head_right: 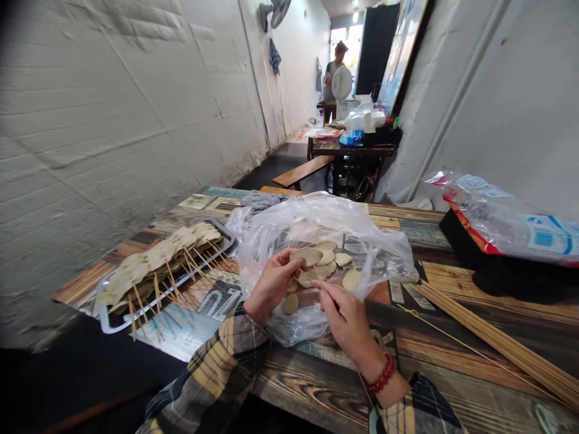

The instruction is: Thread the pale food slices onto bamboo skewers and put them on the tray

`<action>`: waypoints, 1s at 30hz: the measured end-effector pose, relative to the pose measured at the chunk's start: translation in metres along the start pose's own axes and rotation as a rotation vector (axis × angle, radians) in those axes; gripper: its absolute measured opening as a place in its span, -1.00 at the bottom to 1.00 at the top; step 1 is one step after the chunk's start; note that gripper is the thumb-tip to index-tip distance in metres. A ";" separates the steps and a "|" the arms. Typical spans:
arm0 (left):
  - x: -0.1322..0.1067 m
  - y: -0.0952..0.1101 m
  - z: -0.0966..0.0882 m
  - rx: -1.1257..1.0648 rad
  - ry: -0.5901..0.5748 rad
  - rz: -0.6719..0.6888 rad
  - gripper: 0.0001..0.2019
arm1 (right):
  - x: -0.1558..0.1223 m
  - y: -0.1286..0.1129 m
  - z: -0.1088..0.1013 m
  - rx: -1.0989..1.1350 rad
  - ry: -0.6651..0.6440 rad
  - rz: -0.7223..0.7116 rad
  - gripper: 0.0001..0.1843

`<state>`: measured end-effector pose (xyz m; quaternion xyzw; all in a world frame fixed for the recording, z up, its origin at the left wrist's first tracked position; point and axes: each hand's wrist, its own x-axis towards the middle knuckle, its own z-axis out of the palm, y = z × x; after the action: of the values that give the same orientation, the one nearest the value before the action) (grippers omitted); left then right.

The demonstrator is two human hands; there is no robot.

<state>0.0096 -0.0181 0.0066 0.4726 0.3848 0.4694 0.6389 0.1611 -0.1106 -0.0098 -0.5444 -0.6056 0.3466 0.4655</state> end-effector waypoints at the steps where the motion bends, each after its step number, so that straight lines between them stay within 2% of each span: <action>1: 0.000 0.000 0.000 -0.001 0.003 0.002 -0.75 | 0.000 0.001 0.000 -0.054 0.017 -0.058 -0.62; 4: 0.001 -0.002 0.000 -0.013 0.009 -0.007 -0.72 | 0.001 0.004 0.001 -0.137 0.039 -0.134 -0.64; 10: 0.001 -0.002 0.000 -0.003 0.025 -0.009 -0.75 | -0.001 0.011 0.005 -0.149 0.054 -0.088 -0.52; 18: 0.000 0.000 0.000 0.003 0.037 0.024 -0.76 | -0.002 0.016 0.005 -0.073 -0.062 -0.039 -0.49; 30: -0.001 0.001 0.002 0.060 0.047 0.066 -0.80 | 0.001 0.018 0.007 -0.039 -0.073 0.056 -0.47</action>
<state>0.0110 -0.0196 0.0077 0.4929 0.3979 0.4896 0.5992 0.1605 -0.1063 -0.0283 -0.5573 -0.6134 0.3670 0.4225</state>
